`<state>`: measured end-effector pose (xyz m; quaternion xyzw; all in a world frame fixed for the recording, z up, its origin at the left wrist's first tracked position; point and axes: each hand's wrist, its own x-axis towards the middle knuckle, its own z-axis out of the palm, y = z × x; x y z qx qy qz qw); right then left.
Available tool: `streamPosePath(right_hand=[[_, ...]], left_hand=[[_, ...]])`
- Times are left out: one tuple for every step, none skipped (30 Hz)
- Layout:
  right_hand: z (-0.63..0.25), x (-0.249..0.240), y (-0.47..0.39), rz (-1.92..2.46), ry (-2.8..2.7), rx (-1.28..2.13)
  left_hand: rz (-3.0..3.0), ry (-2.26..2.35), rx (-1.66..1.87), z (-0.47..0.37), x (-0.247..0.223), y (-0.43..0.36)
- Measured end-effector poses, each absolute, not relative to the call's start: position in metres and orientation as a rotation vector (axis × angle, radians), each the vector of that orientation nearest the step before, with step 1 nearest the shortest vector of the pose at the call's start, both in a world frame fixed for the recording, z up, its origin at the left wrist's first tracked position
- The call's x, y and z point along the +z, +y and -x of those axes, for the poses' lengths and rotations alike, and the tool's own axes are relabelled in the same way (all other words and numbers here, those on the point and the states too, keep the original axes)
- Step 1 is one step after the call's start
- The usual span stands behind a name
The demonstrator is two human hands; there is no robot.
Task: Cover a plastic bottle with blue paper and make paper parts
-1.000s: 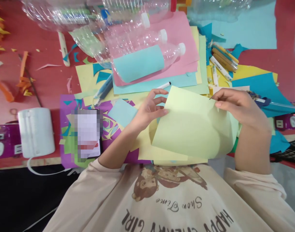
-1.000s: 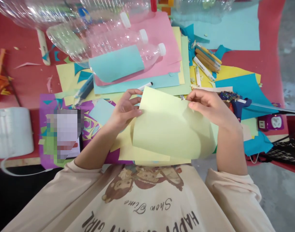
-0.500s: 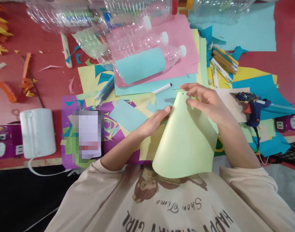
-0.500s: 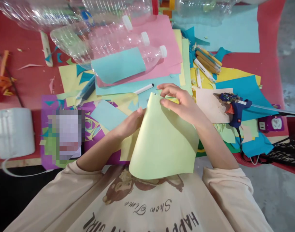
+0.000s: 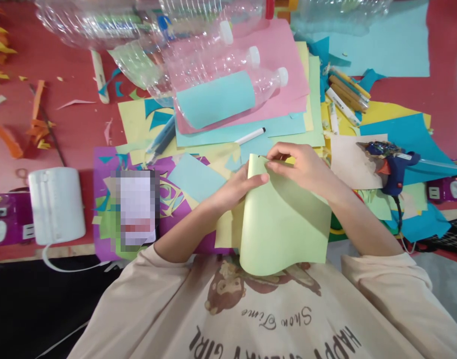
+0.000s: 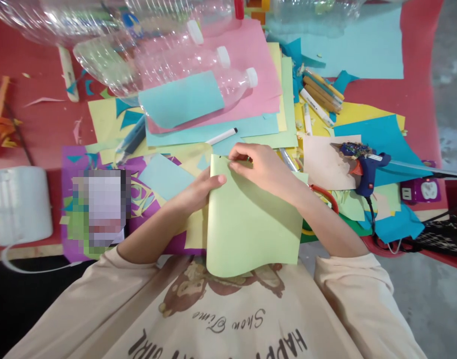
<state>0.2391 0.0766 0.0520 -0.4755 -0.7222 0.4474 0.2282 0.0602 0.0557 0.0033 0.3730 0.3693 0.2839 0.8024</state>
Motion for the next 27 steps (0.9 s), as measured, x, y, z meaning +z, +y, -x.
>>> streamPosePath(right_hand=[[-0.239, 0.053, 0.076, 1.319, -1.983, 1.253], [-0.239, 0.054, 0.076, 1.337, -1.974, 1.266], [-0.239, 0.054, 0.076, 1.361, -1.966, 1.269], [-0.239, 0.055, 0.075, 1.388, -1.959, 1.263], [-0.239, 0.055, 0.075, 1.411, -1.952, 1.253], [-0.24, 0.055, 0.074, 1.429, -1.948, 1.248], [-0.241, 0.054, 0.074, 1.44, -1.947, 1.25], [-0.242, 0.053, 0.073, 1.448, -1.951, 1.255], [-0.245, 0.053, 0.073, 1.457, -1.96, 1.263], [-0.248, 0.051, 0.073, 1.469, -1.971, 1.275], [-0.252, 0.05, 0.073, 1.486, -1.982, 1.299], [-0.257, 0.048, 0.074, 1.499, -1.986, 1.342], [-0.263, 0.047, 0.076, 1.503, -1.982, 1.406], [-0.268, 0.045, 0.077, 1.497, -1.964, 1.486], [-0.273, 0.044, 0.079, 1.481, -1.936, 1.562], [-0.277, 0.043, 0.081, 1.466, -1.905, 1.622], [-0.28, 0.042, 0.083, 1.457, -1.877, 1.658], [-0.281, 0.042, 0.084, 1.457, -1.859, 1.67], [-0.282, 0.042, 0.086, 1.465, -1.854, 1.667], [-0.281, 0.042, 0.087, 1.473, -1.864, 1.658], [-0.28, 0.042, 0.088, 1.475, -1.881, 1.652], [-0.278, 0.042, 0.089, 1.47, -1.898, 1.644], [-0.277, 0.043, 0.091, 1.463, -1.911, 1.637], [-0.275, 0.043, 0.092, 1.458, -1.918, 1.625], [-0.274, 0.042, 0.093, 1.455, -1.917, 1.61], [-0.273, 0.042, 0.094, 1.456, -1.911, 1.59], [-0.272, 0.041, 0.095, 1.458, -1.905, 1.568]], left_hand=[[-0.821, 0.803, 0.62, -0.06, 0.003, 0.056], [-0.848, 0.819, 0.639, -0.061, 0.003, 0.056], [-0.875, 0.84, 0.663, -0.06, 0.004, 0.056], [-0.9, 0.864, 0.683, -0.06, 0.004, 0.056], [-0.924, 0.89, 0.695, -0.06, 0.005, 0.057], [-0.944, 0.917, 0.698, -0.06, 0.005, 0.057], [-0.96, 0.945, 0.693, -0.06, 0.006, 0.057], [-0.971, 0.971, 0.684, -0.06, 0.006, 0.058], [-0.977, 0.989, 0.673, -0.06, 0.006, 0.058], [-0.973, 0.996, 0.673, -0.06, 0.006, 0.058], [-0.955, 0.993, 0.68, -0.06, 0.006, 0.058], [-0.926, 0.988, 0.694, -0.061, 0.006, 0.058], [-0.893, 0.984, 0.709, -0.061, 0.005, 0.058], [-0.863, 0.982, 0.726, -0.061, 0.005, 0.058], [-0.84, 0.982, 0.741, -0.061, 0.004, 0.058], [-0.826, 0.982, 0.754, -0.061, 0.004, 0.059], [-0.82, 0.981, 0.762, -0.061, 0.004, 0.059], [-0.82, 0.978, 0.769, -0.061, 0.004, 0.059], [-0.824, 0.976, 0.774, -0.06, 0.004, 0.059], [-0.833, 0.983, 0.781, -0.059, 0.004, 0.06], [-0.847, 1.002, 0.79, -0.058, 0.004, 0.061], [-0.863, 1.031, 0.798, -0.057, 0.004, 0.062], [-0.88, 1.065, 0.804, -0.056, 0.004, 0.063], [-0.892, 1.1, 0.804, -0.055, 0.004, 0.064], [-0.898, 1.129, 0.8, -0.054, 0.004, 0.065], [-0.9, 1.151, 0.795, -0.053, 0.005, 0.067], [-0.902, 1.167, 0.792, -0.052, 0.005, 0.068]])
